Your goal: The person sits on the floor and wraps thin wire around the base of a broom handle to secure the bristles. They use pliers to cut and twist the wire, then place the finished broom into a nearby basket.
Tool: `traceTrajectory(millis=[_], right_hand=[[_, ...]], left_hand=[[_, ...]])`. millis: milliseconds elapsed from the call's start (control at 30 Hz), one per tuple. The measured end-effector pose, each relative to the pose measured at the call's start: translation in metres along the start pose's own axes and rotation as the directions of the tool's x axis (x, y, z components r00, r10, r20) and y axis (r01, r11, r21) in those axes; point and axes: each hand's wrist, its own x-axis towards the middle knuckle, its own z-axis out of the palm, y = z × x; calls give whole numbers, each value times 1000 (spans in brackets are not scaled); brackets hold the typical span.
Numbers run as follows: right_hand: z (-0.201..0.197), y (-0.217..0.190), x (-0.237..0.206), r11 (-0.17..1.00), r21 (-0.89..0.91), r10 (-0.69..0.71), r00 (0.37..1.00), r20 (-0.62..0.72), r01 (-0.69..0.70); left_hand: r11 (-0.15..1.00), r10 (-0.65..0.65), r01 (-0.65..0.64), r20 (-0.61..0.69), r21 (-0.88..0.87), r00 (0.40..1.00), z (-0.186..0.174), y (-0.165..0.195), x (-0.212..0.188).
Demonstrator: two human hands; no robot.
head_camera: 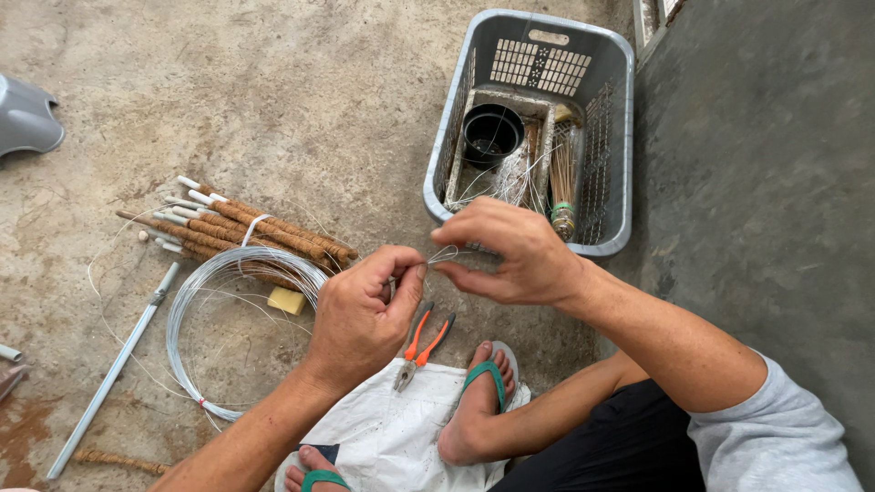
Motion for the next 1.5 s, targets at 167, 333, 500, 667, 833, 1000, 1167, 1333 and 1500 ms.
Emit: traceTrajectory(millis=[167, 333, 500, 667, 833, 1000, 1167, 1333, 1500], right_hand=[[-6, 5, 0, 992, 21, 122, 992, -30, -121], [-3, 9, -2, 999, 1, 52, 997, -55, -52], [1, 8, -1, 994, -67, -87, 995, -51, 83], [5, -1, 2, 955, -183, -236, 972, 13, 234], [-3, -6, 7, 929, -229, -289, 956, 41, 291], [-10, -7, 9, 942, -215, -261, 965, 19, 259], [-11, -6, 6, 990, -81, -123, 992, -37, 120], [-10, 0, -1, 992, 81, 102, 994, -43, -98], [8, 8, -7, 889, 259, 378, 924, 57, -379]], left_hand=[[985, -84, 80, -20, -154, 996, -4, -3, 2], [978, -105, 100, -19, -186, 994, -7, -6, 3], [977, -125, 112, -58, -183, 991, -6, -10, 3], [994, -94, 87, -106, -66, 990, -7, -13, 3], [981, 141, -125, -100, 149, 985, -10, -11, 4], [960, 241, -232, -44, 157, 970, -12, -5, 4], [948, 292, -297, 51, 114, 955, -11, 3, 1], [976, 217, -217, 105, -19, 970, -8, 13, -2], [987, 140, -137, 42, -79, 989, -8, 13, -1]])
